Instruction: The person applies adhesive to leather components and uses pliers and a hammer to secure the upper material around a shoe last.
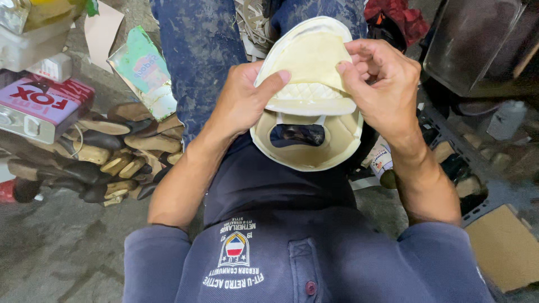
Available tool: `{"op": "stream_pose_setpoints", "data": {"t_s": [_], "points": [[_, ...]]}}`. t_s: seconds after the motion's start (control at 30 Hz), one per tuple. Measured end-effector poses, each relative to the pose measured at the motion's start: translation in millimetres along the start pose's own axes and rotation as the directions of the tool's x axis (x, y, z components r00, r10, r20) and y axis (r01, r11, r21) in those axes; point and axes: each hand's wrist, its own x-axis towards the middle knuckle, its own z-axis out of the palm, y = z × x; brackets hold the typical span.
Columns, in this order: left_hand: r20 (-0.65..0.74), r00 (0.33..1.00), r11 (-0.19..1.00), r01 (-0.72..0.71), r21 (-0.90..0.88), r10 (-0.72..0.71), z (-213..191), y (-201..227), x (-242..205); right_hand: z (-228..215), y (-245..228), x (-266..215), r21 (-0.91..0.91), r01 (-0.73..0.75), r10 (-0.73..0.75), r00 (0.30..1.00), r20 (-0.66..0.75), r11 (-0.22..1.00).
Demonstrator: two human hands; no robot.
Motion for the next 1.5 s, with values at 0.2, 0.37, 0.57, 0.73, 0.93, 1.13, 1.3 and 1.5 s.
{"op": "stream_pose_setpoints", "data": {"t_s": [0.2,0.37,0.57,0.73,0.93,1.13,1.3,1.5], "points": [[-0.135,0.963,0.916,-0.172,0.361,0.234,-1.9,-10.7,4.7,-49.4,2.7,-1.5,-0.702,0.172,-0.299,0.952,-0.062,0.691],[-0.158,0.970,0.942,-0.132,0.307,0.187,1.4,-7.9,-1.5,-54.5,-14.3,-13.8,-0.261,0.288,-0.267,0.957,0.113,0.921],[-0.239,0.955,0.982,-0.154,0.113,0.177,0.8,-12.0,4.1,11.0,-5.5,-39.1,-0.331,0.628,-0.667,0.745,-0.007,0.704],[-0.225,0.954,0.979,-0.179,0.097,0.196,6.3,-6.2,3.7,4.8,20.0,-27.8,-0.134,0.579,-0.579,0.814,0.039,0.804],[-0.052,0.969,0.963,-0.232,0.134,0.241,-3.1,-13.9,-6.3,-1.2,2.1,-7.1,-0.089,0.336,-0.329,0.941,0.083,0.938],[-0.093,0.982,0.953,-0.131,0.273,0.162,5.1,-7.0,-5.6,14.3,-1.0,-2.0,-0.160,0.178,-0.195,0.976,-0.101,0.971],[-0.118,0.972,0.942,-0.161,0.293,0.203,2.9,-11.2,-7.2,10.3,7.3,-11.1,-0.196,0.050,-0.083,0.982,-0.168,0.979],[0.211,0.880,0.809,-0.475,0.347,0.426,8.4,40.5,-47.8,-21.5,-26.2,-31.4,0.002,0.121,-0.121,0.992,0.046,0.993]]}}
